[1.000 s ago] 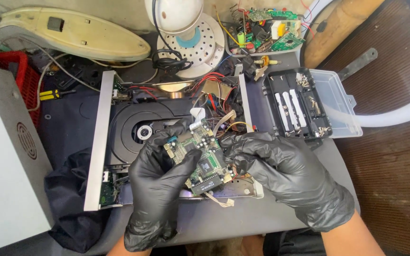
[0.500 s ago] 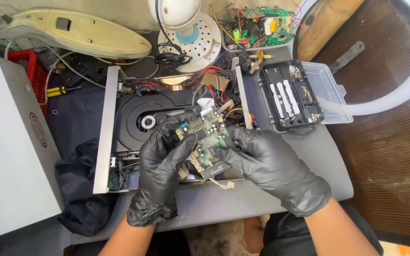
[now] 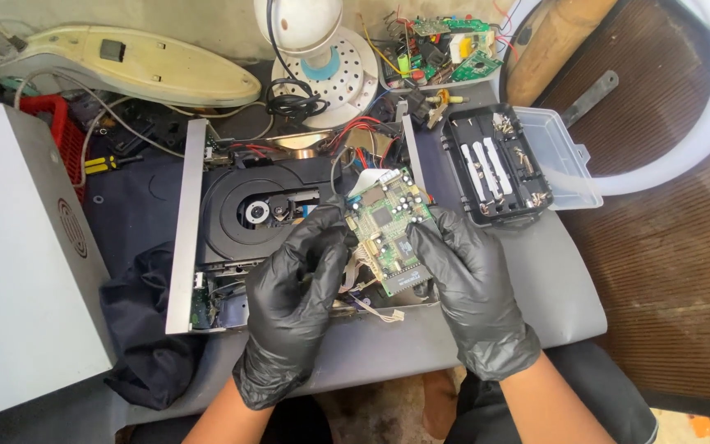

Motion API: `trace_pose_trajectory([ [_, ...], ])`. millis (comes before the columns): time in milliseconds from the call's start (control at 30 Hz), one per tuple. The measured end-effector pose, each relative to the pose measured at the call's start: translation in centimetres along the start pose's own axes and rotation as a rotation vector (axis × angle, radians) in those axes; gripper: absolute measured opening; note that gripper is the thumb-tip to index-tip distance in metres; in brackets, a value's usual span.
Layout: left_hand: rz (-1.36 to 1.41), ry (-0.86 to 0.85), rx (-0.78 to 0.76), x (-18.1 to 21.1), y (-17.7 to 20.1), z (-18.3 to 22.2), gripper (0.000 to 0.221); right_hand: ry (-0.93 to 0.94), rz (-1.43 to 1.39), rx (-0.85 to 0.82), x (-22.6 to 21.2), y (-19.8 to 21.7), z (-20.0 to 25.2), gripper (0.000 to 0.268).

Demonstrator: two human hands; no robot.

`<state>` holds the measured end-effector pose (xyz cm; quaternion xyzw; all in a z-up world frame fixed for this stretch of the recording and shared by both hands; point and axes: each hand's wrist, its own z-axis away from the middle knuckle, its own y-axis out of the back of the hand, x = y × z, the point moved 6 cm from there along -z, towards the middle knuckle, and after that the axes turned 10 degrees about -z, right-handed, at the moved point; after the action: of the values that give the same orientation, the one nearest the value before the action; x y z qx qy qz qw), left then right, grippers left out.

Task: Handling and inspecting a motherboard while connecting ribbon cables inside an electronic device.

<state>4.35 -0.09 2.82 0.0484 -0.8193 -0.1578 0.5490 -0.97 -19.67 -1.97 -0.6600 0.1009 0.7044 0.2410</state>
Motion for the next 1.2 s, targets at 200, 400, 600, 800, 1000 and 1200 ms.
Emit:
trace_pose_trajectory([
  [200,-0.172,-0.318,0.075,1.5,0.6,0.9,0.024,0.522,0.331,-0.193,-2.6,-1.8,2.1,0.046],
  [400,-0.067,-0.242,-0.048,1.0,0.1,0.7,0.025,0.312,0.077,-0.148,-3.1,-1.8,2.1,0.039],
  [600,-0.128,-0.407,-0.18,2.2,-0.4,0.5,0.034,0.149,-0.121,-0.093,-1.7,-0.8,1.4,0.035],
  [800,0.355,-0.07,-0.339,-0.8,-1.4,1.0,0.043,0.113,-0.251,-0.154,0.8,0.7,-0.5,0.033],
  [1000,0.515,0.088,-0.311,-3.2,-1.0,0.6,0.024,-0.088,-0.329,-0.093,0.0,-0.6,1.0,0.055],
  [1200,0.485,0.058,-0.442,-2.4,-1.3,0.2,0.017,0.138,-0.064,-0.317,-3.3,-2.0,1.6,0.039],
])
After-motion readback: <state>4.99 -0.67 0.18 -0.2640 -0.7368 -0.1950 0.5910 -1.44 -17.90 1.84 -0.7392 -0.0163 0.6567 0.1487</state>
